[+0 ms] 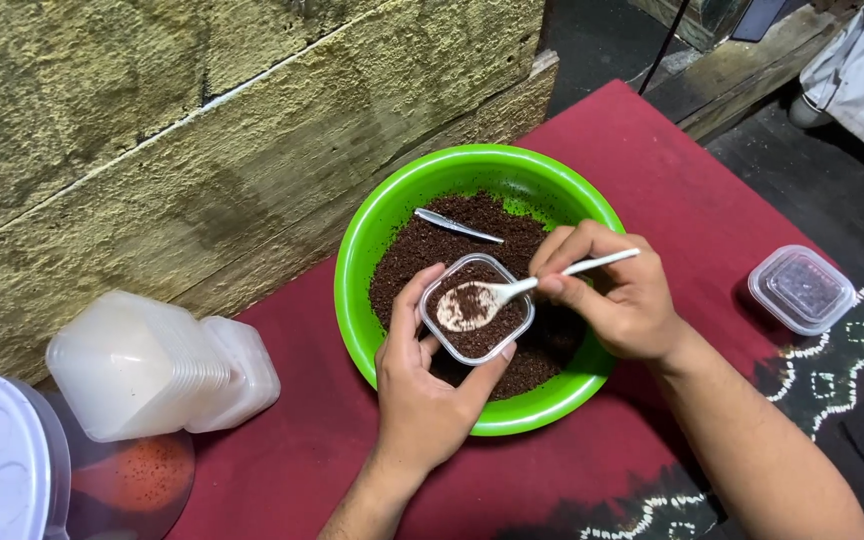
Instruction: Filling small plastic containers with a dark granular substance using a spoon and then closing them with lids.
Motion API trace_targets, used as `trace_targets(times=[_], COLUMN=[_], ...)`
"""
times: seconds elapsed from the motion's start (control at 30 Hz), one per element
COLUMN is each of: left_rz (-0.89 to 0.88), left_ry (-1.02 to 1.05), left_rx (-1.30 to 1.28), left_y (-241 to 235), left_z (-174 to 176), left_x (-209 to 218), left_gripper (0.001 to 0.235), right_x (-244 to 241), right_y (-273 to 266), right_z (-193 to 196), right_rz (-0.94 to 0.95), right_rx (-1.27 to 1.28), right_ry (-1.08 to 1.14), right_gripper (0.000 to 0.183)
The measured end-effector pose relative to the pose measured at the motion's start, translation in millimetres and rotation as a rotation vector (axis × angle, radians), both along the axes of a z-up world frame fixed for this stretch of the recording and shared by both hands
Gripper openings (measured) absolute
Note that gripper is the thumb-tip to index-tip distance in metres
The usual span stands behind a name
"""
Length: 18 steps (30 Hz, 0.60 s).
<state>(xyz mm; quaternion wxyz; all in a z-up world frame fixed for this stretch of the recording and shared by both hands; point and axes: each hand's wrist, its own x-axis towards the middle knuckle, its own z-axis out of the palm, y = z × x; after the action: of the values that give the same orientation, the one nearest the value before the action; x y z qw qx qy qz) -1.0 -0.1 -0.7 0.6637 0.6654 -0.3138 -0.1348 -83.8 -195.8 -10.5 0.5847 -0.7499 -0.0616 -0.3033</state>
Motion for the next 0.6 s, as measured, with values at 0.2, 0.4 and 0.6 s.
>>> trace_targets(times=[0.2, 0.4, 0.6], left_rz=[-0.007, -0.006, -0.007], left_ry=[-0.015, 0.004, 0.003], left_rx=[-0.001, -0.002, 0.0], left_y=[0.1, 0.2, 0.0], left_z=[2.6, 1.3, 2.0], left_x=[-0.2, 0.1, -0.5], left_gripper=[0.079, 0.078, 0.078], right_x=[-2.1, -0.6, -3.7], right_y=[-1.3, 4.6, 0.6], right_z=[-3.3, 0.0, -2.9], right_rz=[-0.051, -0.023, -0.061], right_rx=[0.114, -0.007, 0.059], right_ry=[-0.061, -0.028, -0.113], right_gripper=[0.013, 0.01, 0.014])
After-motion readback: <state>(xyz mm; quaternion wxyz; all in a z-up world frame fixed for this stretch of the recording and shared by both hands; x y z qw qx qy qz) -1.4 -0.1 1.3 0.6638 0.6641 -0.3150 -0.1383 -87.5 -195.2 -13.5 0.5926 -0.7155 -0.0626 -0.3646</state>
